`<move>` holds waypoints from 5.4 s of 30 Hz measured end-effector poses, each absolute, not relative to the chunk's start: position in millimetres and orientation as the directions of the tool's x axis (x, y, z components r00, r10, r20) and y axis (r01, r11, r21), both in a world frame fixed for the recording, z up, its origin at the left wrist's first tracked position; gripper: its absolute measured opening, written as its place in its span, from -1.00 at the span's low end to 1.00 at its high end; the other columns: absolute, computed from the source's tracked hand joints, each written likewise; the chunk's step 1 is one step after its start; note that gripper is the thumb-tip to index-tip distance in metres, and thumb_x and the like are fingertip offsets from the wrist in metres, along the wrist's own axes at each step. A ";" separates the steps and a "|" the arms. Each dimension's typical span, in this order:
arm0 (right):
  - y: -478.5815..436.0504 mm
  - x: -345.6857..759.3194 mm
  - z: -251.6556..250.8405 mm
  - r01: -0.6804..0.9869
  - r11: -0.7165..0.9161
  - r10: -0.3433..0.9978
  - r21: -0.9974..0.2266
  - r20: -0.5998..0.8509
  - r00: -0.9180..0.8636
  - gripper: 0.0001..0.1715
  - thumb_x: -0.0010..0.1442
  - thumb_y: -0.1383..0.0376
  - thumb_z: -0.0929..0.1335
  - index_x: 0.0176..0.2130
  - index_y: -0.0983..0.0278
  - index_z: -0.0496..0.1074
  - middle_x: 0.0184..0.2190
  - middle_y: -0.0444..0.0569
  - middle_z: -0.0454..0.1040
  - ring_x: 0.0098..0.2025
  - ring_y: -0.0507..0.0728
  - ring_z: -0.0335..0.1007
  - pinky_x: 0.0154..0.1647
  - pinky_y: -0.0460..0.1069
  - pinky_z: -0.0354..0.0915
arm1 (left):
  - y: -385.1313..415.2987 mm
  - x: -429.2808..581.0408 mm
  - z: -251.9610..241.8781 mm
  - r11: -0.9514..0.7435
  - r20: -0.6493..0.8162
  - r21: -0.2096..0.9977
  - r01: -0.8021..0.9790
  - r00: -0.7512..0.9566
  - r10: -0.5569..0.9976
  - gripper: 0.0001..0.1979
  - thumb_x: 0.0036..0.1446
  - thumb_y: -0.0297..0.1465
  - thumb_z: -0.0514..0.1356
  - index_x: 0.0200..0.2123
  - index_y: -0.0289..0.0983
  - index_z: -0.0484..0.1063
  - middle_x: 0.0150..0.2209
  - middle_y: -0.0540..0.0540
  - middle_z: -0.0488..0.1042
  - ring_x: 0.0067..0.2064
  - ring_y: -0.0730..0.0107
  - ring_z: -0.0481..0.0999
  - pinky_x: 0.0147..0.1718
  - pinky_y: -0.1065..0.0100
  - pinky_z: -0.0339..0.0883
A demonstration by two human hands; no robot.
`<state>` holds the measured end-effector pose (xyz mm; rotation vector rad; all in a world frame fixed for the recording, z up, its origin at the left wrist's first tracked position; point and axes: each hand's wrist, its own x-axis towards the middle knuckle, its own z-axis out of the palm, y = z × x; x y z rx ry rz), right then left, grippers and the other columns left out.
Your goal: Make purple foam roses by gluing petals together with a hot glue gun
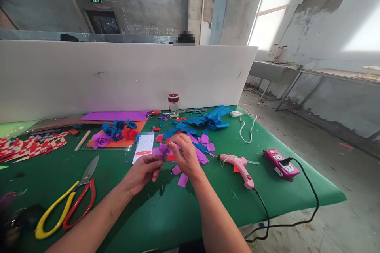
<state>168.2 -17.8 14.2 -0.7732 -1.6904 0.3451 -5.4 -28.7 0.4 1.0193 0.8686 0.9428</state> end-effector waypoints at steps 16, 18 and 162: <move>-29.3 166.8 20.6 0.226 0.775 0.582 -0.590 0.806 0.108 -0.84 0.25 0.28 0.30 -0.16 0.17 0.45 -0.21 0.01 0.44 -0.10 0.19 0.36 -0.08 0.11 0.28 | -33.7 -10.0 9.7 -0.077 0.095 0.993 -0.092 0.208 0.973 -0.79 -0.04 -0.25 0.34 -0.42 -0.29 0.55 -0.59 0.05 0.38 -0.64 0.54 0.29 -0.67 0.45 0.24; -29.8 167.9 20.4 0.194 0.771 0.593 -0.607 0.795 0.129 -0.83 0.27 0.30 0.27 -0.17 0.18 0.44 -0.23 0.01 0.44 -0.11 0.19 0.36 -0.10 0.11 0.28 | -38.8 -13.1 20.7 -0.215 0.218 0.976 -0.037 0.194 0.957 -0.81 0.00 -0.29 0.32 -0.53 -0.29 0.52 -0.64 0.06 0.34 -0.63 0.53 0.29 -0.63 0.45 0.25; -33.2 134.9 73.5 -0.119 0.257 0.966 -0.959 0.259 0.002 -0.58 0.11 -0.02 0.37 -0.39 0.30 0.52 -0.45 -0.07 0.48 -0.39 0.05 0.29 -0.38 -0.09 0.19 | -31.4 -24.9 8.3 -0.310 0.309 0.946 -0.091 -0.028 0.951 -0.83 -0.07 -0.30 0.36 -0.43 -0.30 0.58 -0.60 -0.03 0.47 -0.52 0.37 0.43 -0.45 0.31 0.38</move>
